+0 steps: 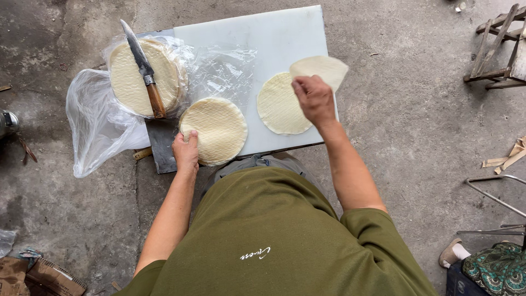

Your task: The person peels apart thin, circular white layers from a stack by hand and places them on a table.

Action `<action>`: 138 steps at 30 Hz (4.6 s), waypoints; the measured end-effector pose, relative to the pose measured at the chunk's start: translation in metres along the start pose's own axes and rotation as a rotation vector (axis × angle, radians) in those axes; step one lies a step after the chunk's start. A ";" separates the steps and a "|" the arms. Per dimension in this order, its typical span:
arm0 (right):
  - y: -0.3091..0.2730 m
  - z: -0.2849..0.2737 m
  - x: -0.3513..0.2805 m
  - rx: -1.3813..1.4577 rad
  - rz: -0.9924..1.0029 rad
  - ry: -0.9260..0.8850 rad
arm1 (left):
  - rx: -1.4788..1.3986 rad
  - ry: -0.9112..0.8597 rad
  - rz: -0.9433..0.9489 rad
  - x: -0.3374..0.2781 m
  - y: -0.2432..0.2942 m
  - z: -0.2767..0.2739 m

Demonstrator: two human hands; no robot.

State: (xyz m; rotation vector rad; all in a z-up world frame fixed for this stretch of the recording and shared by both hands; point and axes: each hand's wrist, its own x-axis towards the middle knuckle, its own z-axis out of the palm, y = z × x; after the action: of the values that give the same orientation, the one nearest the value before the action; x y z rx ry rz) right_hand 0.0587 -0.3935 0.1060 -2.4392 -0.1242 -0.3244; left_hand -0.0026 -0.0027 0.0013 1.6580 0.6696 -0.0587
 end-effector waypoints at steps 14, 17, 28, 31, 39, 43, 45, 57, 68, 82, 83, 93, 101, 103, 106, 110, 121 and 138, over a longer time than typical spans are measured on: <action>-0.021 0.094 -0.061 -0.325 -0.196 -0.077 | 0.038 0.003 -0.012 -0.004 0.004 -0.002; -0.024 0.098 -0.060 -0.350 -0.211 -0.107 | 0.030 -0.007 0.015 -0.005 0.004 -0.002; -0.033 0.082 -0.065 -0.294 -0.195 -0.144 | 0.028 -0.008 0.003 -0.008 0.007 -0.003; -0.013 0.068 -0.067 -0.197 0.084 -0.128 | -0.003 -0.017 -0.003 -0.009 0.009 -0.003; 0.047 0.020 -0.089 -0.131 0.638 0.133 | 0.016 -0.003 -0.009 -0.010 0.012 -0.001; 0.046 0.019 -0.095 -0.088 0.777 0.062 | -0.004 -0.013 -0.027 -0.010 0.012 -0.002; 0.043 0.019 -0.096 -0.073 0.805 0.049 | -0.031 -0.022 -0.026 -0.010 0.012 -0.003; 0.053 0.027 -0.096 -0.040 0.795 0.078 | -0.063 -0.048 -0.006 -0.005 0.002 -0.005; 0.059 0.024 -0.095 -0.012 0.807 0.092 | -0.032 -0.026 0.051 -0.006 0.002 -0.003; -0.081 0.064 -0.019 1.060 0.857 -0.629 | 0.472 -0.153 0.861 -0.080 0.078 0.016; -0.093 0.071 -0.016 1.130 0.862 -0.678 | 0.473 -0.197 0.884 -0.084 0.084 0.017; -0.130 0.082 -0.026 0.959 0.582 -0.720 | 0.097 -0.449 0.566 -0.088 0.094 0.012; -0.158 0.071 -0.029 0.475 0.258 -0.626 | -0.033 -0.446 0.074 -0.050 0.077 0.028; -0.157 0.069 -0.028 0.647 0.274 -0.671 | -0.141 -0.498 0.057 -0.046 0.077 0.027; -0.148 0.066 -0.026 1.004 0.506 -0.726 | -0.274 -0.576 -0.043 -0.045 0.084 0.020; -0.132 0.060 -0.022 1.137 0.685 -0.571 | -0.589 -0.673 -0.081 -0.049 0.101 0.004; -0.133 0.051 -0.010 1.237 0.691 -0.613 | -0.720 -0.602 -0.320 -0.054 0.114 0.016; -0.118 0.039 -0.006 1.060 0.559 -0.167 | -0.804 -0.468 -0.106 -0.040 0.129 0.019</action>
State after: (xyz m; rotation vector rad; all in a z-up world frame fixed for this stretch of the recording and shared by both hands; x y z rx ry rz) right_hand 0.0403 -0.2772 0.1471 -1.3561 0.2573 0.1784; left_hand 0.0293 -0.0418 0.1276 0.7895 0.3440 -0.2167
